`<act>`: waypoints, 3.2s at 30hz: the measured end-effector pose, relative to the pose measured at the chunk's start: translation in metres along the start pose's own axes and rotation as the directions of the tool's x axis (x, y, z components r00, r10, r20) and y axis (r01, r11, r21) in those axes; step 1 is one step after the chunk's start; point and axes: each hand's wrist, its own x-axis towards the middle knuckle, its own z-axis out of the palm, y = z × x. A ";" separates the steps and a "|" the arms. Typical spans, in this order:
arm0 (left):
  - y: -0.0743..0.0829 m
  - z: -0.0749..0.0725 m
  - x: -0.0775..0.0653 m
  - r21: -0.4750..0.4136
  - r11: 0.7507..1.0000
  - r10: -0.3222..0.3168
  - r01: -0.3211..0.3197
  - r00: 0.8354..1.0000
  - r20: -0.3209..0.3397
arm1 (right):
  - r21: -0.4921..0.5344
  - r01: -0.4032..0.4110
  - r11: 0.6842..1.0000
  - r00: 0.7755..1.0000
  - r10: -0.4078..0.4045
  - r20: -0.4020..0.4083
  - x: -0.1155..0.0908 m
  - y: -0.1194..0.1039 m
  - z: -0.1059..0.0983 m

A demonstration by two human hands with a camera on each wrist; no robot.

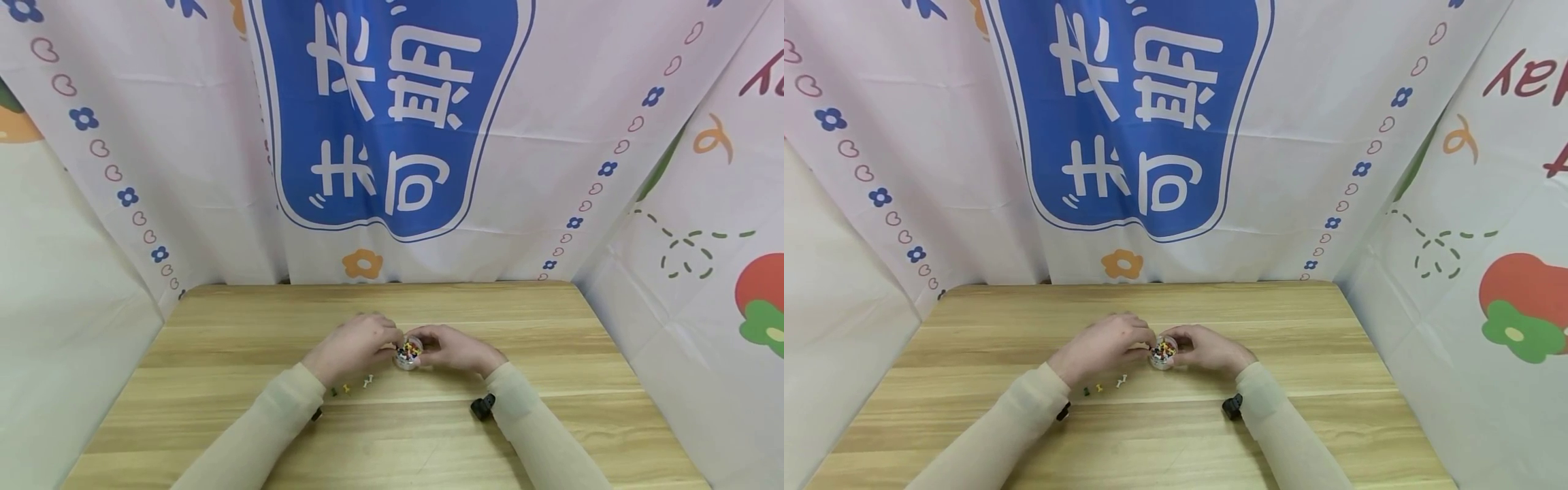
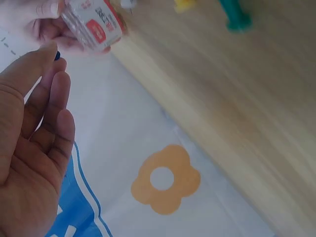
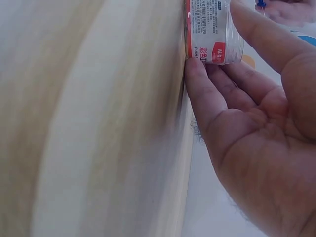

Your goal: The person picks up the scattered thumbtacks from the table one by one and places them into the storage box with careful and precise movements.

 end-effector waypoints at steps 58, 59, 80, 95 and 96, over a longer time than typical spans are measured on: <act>0.009 0.012 -0.028 0.036 0.981 -0.192 0.189 0.967 0.167 | 0.021 -0.003 1.000 1.000 0.003 0.003 -0.001 0.002 0.000; 0.009 0.012 -0.028 0.037 0.982 -0.189 0.186 0.968 0.167 | 0.022 -0.004 1.000 1.000 0.004 0.002 -0.001 0.003 0.000; 0.006 0.011 -0.022 0.021 0.986 -0.168 0.167 0.983 0.070 | 0.033 -0.007 0.999 1.000 0.007 0.010 -0.001 0.002 0.000; 0.015 0.005 0.000 -0.033 0.995 -0.100 0.098 0.992 -0.081 | 0.031 0.013 0.999 1.000 -0.013 0.010 -0.001 0.003 0.000; 0.016 0.006 0.002 -0.030 0.996 -0.089 0.087 0.993 -0.078 | 0.032 0.011 0.999 1.000 -0.012 0.011 0.000 0.003 0.000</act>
